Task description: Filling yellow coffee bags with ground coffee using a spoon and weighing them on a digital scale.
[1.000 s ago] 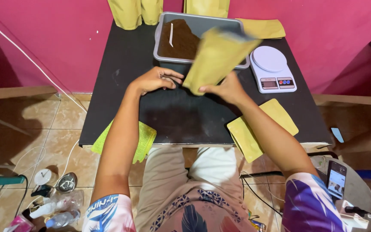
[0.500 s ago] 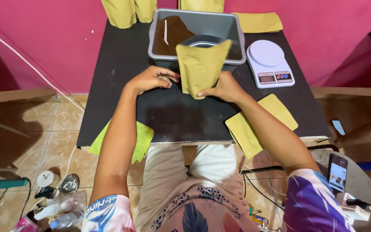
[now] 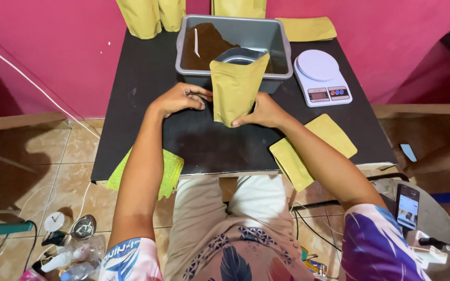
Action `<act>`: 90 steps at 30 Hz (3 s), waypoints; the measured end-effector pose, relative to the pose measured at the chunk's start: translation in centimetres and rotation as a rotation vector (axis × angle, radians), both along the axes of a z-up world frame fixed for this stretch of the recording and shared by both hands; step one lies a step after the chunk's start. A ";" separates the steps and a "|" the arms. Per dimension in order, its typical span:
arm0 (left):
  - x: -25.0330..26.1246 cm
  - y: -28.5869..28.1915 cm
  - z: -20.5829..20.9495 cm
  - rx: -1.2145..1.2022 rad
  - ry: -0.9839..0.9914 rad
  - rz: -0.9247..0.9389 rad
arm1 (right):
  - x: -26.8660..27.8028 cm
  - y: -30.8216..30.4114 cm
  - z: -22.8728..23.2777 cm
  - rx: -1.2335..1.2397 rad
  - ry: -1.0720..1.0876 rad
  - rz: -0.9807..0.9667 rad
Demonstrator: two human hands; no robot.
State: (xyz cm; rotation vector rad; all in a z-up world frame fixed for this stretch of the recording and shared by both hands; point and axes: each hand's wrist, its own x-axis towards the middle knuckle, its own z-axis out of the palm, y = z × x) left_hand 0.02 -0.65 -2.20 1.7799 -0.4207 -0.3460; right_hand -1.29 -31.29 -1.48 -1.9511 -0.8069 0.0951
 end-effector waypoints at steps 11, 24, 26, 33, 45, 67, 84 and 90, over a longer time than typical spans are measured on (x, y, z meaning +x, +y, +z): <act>-0.4 -0.1 -0.2 0.008 0.021 0.005 | 0.7 -0.7 -0.4 0.007 0.048 0.047; 2.2 -0.8 -3.4 0.145 -0.117 0.051 | 0.2 -2.0 2.3 -0.136 0.128 0.242; 2.7 -1.2 -4.5 0.167 -0.129 0.082 | 0.1 -1.7 2.5 -0.154 0.123 0.235; 3.6 -3.2 -6.2 0.258 -0.353 0.214 | -0.1 1.6 -0.5 0.072 0.082 0.137; 0.4 -2.8 -1.1 0.187 -0.356 0.209 | 1.1 -0.5 -1.4 0.148 0.114 0.328; 1.4 -1.9 -3.1 0.167 -0.154 0.207 | 2.8 -6.6 2.8 0.398 0.093 0.079; -0.9 -2.9 0.0 0.113 -0.162 0.177 | 11.6 -20.0 0.5 0.452 -0.108 -0.764; -0.9 -2.8 0.0 0.121 -0.166 0.175 | 14.0 -21.2 -2.2 0.474 -0.128 -0.644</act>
